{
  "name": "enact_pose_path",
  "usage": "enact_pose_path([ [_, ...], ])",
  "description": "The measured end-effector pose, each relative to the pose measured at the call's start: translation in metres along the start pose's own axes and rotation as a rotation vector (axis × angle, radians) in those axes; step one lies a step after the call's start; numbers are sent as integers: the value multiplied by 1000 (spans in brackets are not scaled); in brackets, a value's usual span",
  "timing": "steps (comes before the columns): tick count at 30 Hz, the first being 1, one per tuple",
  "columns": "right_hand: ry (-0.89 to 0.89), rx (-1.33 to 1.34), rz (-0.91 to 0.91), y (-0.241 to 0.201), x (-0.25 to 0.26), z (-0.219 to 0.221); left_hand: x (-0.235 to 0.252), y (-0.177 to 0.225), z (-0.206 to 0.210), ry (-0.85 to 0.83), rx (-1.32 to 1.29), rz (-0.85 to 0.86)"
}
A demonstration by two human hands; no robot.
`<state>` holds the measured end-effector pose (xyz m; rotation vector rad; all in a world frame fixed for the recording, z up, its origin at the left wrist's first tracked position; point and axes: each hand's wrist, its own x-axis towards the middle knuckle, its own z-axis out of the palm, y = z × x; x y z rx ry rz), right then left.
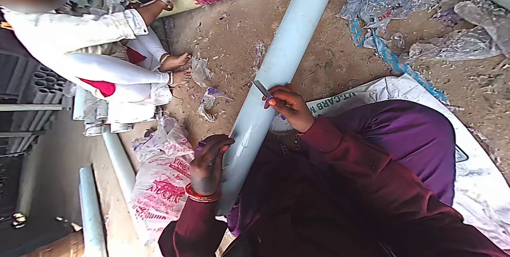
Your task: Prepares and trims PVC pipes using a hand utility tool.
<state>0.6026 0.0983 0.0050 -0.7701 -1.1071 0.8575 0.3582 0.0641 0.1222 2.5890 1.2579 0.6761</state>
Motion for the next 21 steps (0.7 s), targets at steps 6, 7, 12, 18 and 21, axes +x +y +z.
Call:
enact_pose_path([
  [6,-12,-3,12,2,0,0,-4,7,12,-129,316,224],
  [7,-7,-5,6,2,-1,0,-3,7,13,-122,346,242],
  [12,-3,-20,-7,1,0,0,2,13,25,-69,563,274],
  [18,4,-26,-16,1,0,2,26,22,44,-6,642,125],
  [21,-3,-16,-14,1,-2,-1,42,23,37,-123,382,9],
])
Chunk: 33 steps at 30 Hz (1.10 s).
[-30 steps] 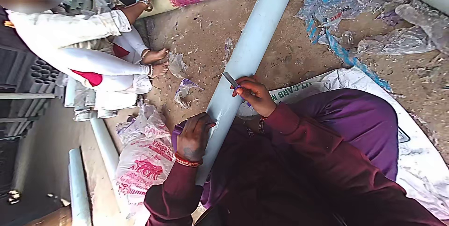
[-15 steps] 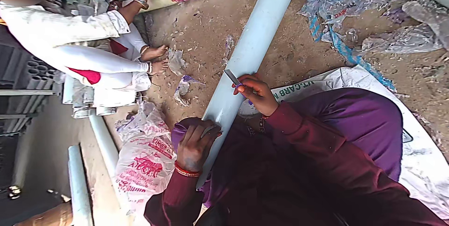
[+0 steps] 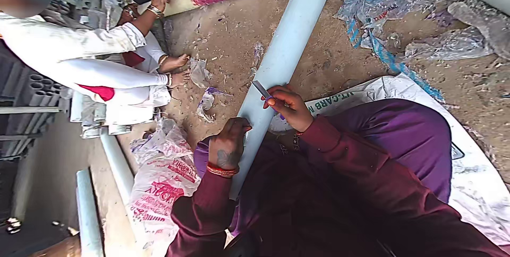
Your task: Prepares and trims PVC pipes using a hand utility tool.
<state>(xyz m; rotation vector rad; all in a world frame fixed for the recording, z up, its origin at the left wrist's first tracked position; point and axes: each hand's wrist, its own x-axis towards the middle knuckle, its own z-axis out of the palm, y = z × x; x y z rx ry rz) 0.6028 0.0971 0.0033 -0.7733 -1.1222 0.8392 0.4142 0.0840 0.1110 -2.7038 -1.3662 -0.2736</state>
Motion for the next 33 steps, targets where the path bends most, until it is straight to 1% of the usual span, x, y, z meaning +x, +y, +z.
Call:
enact_pose_path([
  [4,17,-5,-6,-4,1,2,-6,-12,-10,-14,-265,-16],
  [6,18,11,-5,-3,2,1,-16,-14,-15,-80,-423,-5],
  [8,22,24,6,-3,3,2,-25,-14,-15,-122,-521,-13],
  [12,15,21,15,-4,3,1,-22,-7,-11,-91,-560,14],
  [15,24,16,12,-4,3,1,-8,1,-5,-54,-531,74],
  [18,27,29,16,-5,3,1,8,1,0,-21,-582,79],
  [23,48,67,57,-4,4,0,25,-2,0,27,-682,68],
  [26,60,84,81,-5,4,0,33,0,1,54,-773,96],
  [30,74,119,116,-6,4,-1,45,4,4,87,-782,120],
  [33,116,212,178,-6,4,-1,58,5,4,128,-827,147],
])
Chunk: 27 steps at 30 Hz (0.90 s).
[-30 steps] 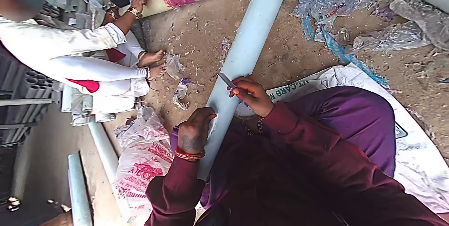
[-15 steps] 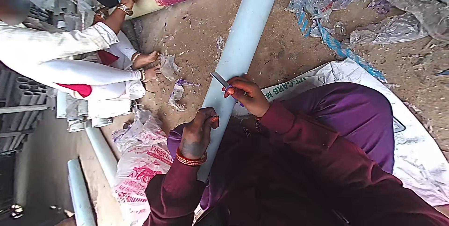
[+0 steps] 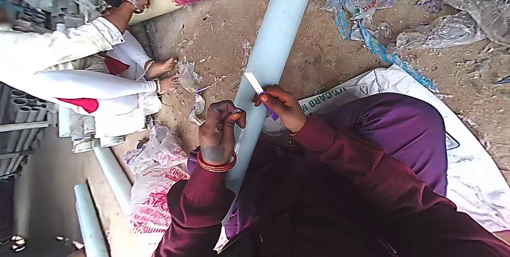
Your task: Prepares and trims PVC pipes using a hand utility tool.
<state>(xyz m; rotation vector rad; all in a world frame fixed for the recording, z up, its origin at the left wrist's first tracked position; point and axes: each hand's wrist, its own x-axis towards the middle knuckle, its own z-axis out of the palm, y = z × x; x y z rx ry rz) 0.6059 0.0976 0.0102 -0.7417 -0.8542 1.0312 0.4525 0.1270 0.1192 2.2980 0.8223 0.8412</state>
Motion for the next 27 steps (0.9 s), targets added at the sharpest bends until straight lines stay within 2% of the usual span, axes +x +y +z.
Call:
enact_pose_path([
  [4,44,93,48,1,2,0,21,1,-4,30,-36,76],
  [9,63,112,69,2,2,-1,61,22,-15,167,-154,162],
  [13,86,138,103,-1,3,-1,72,36,-31,132,-85,192],
  [17,108,166,121,-2,3,0,36,26,-35,7,177,101],
  [21,120,172,135,-4,3,2,-18,10,-8,-91,581,21],
  [24,104,155,134,-6,2,2,-41,4,1,-30,670,-60],
  [27,75,48,86,-7,-3,3,-46,-14,-4,42,588,-178],
])
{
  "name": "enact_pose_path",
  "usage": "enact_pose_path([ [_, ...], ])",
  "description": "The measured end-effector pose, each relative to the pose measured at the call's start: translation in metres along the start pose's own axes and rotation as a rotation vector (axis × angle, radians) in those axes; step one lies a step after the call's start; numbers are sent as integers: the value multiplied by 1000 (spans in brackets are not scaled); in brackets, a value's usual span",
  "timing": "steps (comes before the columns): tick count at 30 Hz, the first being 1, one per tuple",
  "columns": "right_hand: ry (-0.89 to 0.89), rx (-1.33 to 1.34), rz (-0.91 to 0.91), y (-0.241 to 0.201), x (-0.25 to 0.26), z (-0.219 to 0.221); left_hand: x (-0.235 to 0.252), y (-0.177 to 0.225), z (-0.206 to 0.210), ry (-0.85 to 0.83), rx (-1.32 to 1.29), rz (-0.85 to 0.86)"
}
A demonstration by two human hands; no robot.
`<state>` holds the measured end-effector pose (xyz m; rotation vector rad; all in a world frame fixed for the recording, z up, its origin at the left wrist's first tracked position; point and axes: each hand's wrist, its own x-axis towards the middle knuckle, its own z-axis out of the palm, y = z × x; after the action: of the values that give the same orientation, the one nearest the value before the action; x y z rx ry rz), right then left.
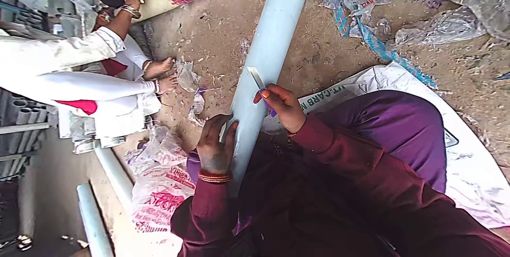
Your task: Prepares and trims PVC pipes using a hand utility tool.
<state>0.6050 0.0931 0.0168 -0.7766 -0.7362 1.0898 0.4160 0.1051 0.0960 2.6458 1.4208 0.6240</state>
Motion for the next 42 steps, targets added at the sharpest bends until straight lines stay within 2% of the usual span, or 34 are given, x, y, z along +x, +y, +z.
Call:
enact_pose_path([
  [3,-8,-150,132,-7,-23,7,7,-17,4,-29,-208,-151],
  [6,-136,-234,266,-8,-53,8,12,-24,2,-72,-377,-313],
  [10,-265,-339,300,3,-71,6,16,-30,1,-94,-575,-469],
  [14,-220,-385,205,12,-68,9,16,-29,-1,-79,-710,-525],
  [20,-207,-420,147,18,-68,9,15,-26,-3,-30,-707,-532],
  [25,-294,-470,137,18,-70,10,14,-30,-1,17,-724,-537],
  [30,-202,-429,105,21,-66,9,19,-35,4,112,-787,-607],
  [36,-231,-457,86,23,-66,9,23,-36,7,227,-822,-647],
  [42,-264,-464,101,23,-70,12,18,-35,2,172,-606,-732],
])
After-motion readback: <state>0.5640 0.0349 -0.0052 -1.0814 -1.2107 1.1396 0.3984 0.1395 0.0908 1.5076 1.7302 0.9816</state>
